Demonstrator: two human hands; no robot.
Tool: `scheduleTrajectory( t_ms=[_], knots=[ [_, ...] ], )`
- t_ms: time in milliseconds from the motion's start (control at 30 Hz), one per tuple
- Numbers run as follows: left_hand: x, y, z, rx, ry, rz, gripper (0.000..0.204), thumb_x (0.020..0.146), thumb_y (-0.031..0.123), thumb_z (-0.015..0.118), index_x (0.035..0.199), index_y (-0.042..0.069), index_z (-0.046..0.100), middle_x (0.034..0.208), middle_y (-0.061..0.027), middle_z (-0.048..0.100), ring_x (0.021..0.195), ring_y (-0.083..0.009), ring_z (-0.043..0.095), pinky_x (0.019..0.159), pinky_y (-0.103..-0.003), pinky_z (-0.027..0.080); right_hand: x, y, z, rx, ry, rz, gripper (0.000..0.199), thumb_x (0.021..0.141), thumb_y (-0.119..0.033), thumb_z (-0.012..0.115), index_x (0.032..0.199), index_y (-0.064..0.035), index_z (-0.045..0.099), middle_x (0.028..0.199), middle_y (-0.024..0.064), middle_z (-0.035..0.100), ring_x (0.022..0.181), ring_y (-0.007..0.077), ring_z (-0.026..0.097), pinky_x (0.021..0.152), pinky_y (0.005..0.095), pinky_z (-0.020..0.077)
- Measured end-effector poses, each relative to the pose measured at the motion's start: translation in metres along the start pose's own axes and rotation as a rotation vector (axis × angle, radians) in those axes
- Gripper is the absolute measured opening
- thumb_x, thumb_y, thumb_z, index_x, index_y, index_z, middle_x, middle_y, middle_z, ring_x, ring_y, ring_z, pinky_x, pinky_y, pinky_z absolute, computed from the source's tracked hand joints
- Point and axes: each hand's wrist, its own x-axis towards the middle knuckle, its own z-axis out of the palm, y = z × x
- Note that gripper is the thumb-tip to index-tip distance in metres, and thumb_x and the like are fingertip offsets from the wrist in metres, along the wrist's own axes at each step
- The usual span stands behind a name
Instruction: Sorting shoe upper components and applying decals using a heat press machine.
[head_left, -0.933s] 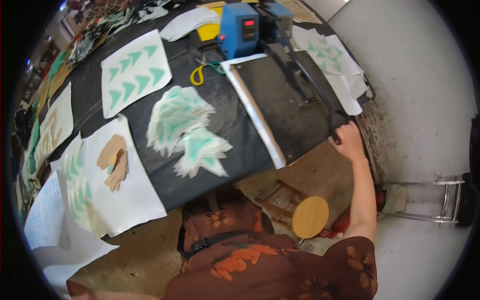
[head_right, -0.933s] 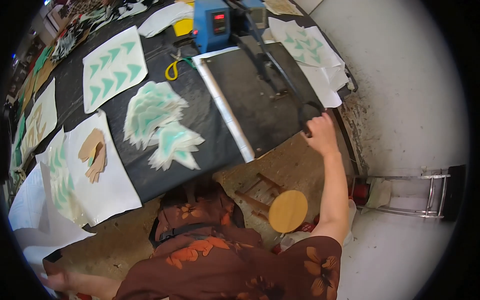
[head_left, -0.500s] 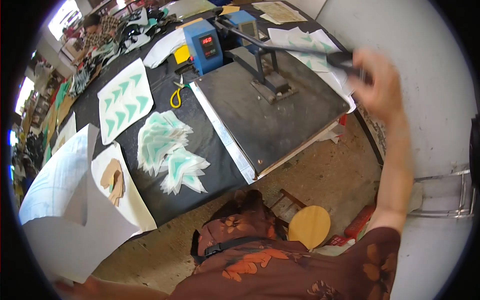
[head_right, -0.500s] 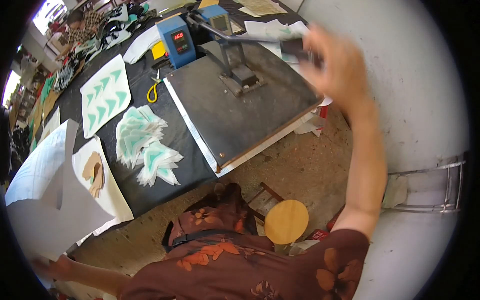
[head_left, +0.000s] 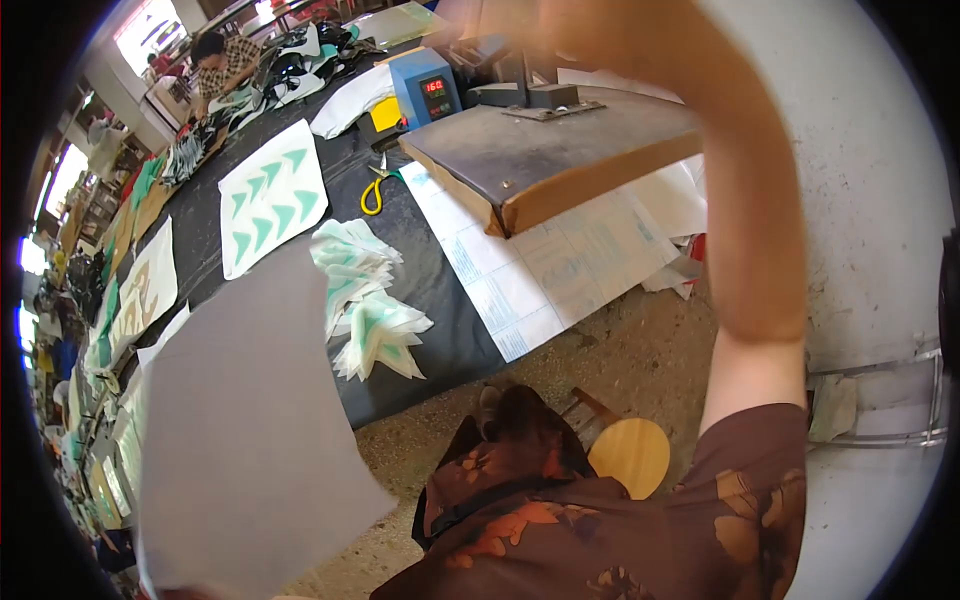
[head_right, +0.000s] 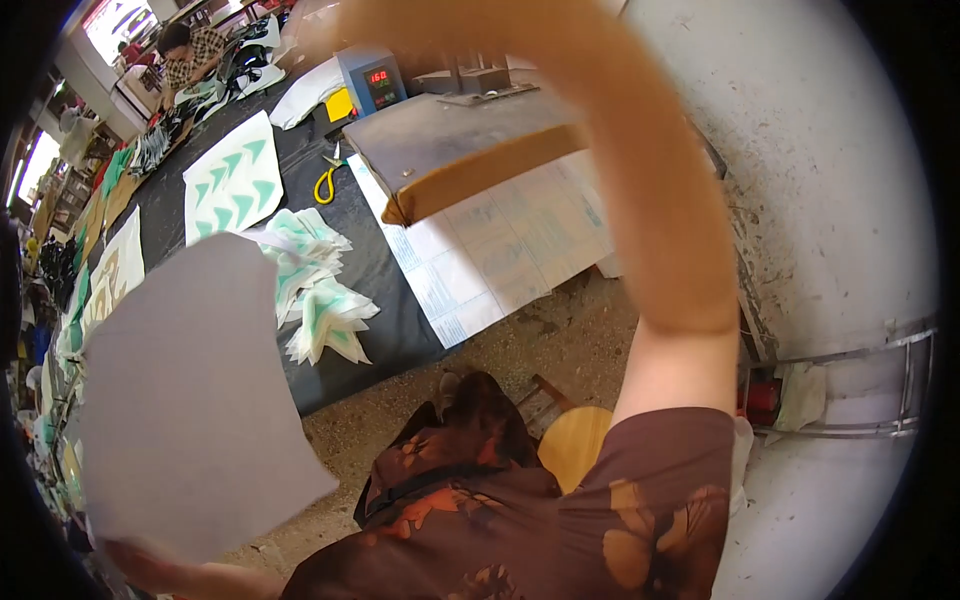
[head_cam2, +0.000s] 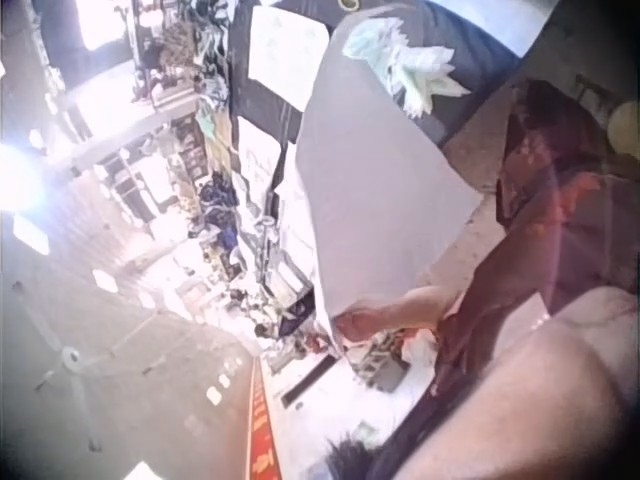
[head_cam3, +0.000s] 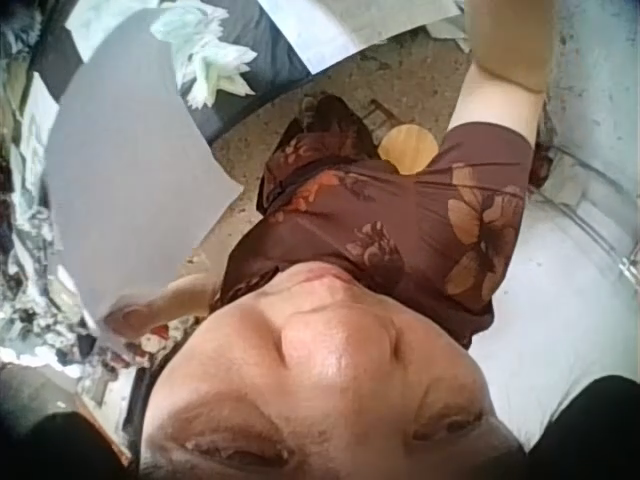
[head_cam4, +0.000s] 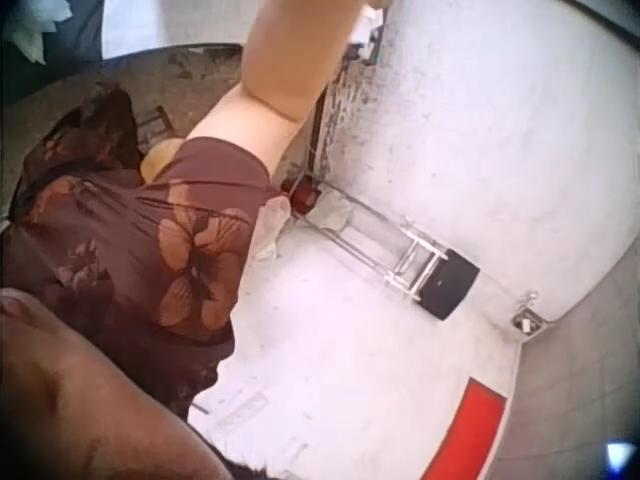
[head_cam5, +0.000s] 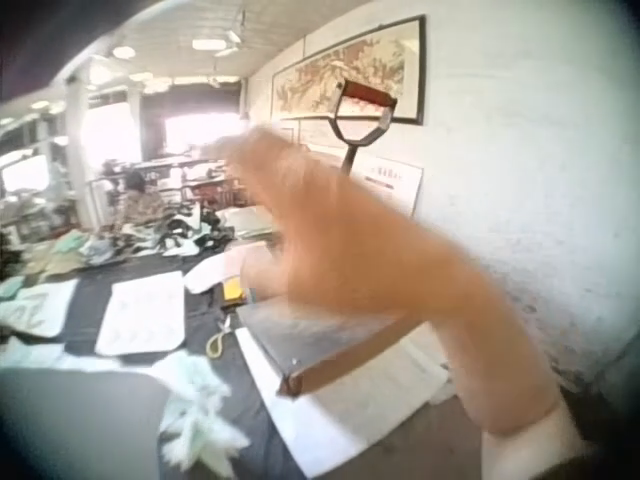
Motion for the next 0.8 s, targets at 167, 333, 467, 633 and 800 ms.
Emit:
scheduleTrajectory(
  t_ms=[167,333,467,633,800],
  knots=[
    [0.008,0.041,0.021,-0.086,-0.019,0.079,0.034,0.097,0.024,0.050,0.107,-0.005,0.064,0.108,-0.0118,0.066,0.093,-0.0252,0.063,0.077,-0.038,0.050,-0.075,-0.152,0.087,0.496,0.037,-0.158,0.101,0.068,-0.041,0.080,0.147,-0.0056,0.029,0.139,0.0218,0.040,0.132,0.0360,0.037,0.106,0.0562,0.0286],
    [0.029,0.073,0.041,-0.414,-0.236,0.117,0.034,0.089,0.026,0.058,0.105,-0.004,0.063,0.101,-0.0136,0.066,0.088,-0.0249,0.062,0.076,-0.036,0.050,-0.156,-0.211,0.134,0.496,0.122,0.091,0.096,0.073,-0.036,0.078,0.151,-0.0122,0.027,0.144,0.0198,0.039,0.132,0.0331,0.041,0.108,0.0526,0.0309],
    [0.120,0.216,0.125,-1.264,-0.979,0.114,0.043,0.087,0.030,0.065,0.110,-0.005,0.064,0.108,-0.0164,0.067,0.101,-0.0179,0.064,0.083,-0.027,0.049,-0.207,-0.242,0.126,0.880,0.103,0.282,0.086,0.076,-0.028,0.076,0.148,-0.0104,0.033,0.143,0.0160,0.042,0.129,0.0346,0.044,0.106,0.0550,0.0317],
    [0.139,0.370,0.219,-1.127,-1.309,-0.359,0.043,0.069,-0.003,0.068,0.113,-0.001,0.064,0.091,-0.0096,0.069,0.087,-0.0129,0.065,0.078,-0.026,0.050,-0.309,-0.247,0.165,0.525,0.277,0.807,0.040,0.080,-0.018,0.070,0.118,-0.0099,0.060,0.100,0.0143,0.067,0.090,0.0305,0.067,0.076,0.0372,0.0541],
    [0.131,0.432,0.276,-1.485,-1.492,-0.236,0.052,0.088,0.006,0.068,0.136,0.000,0.048,0.107,-0.0086,0.066,0.097,-0.0166,0.064,0.088,-0.032,0.051,-0.461,-0.207,0.152,0.824,0.787,1.523,0.014,0.091,-0.009,0.061,0.105,-0.0053,0.063,0.100,0.0037,0.064,0.093,0.0146,0.060,0.083,0.0290,0.0469]
  ],
)
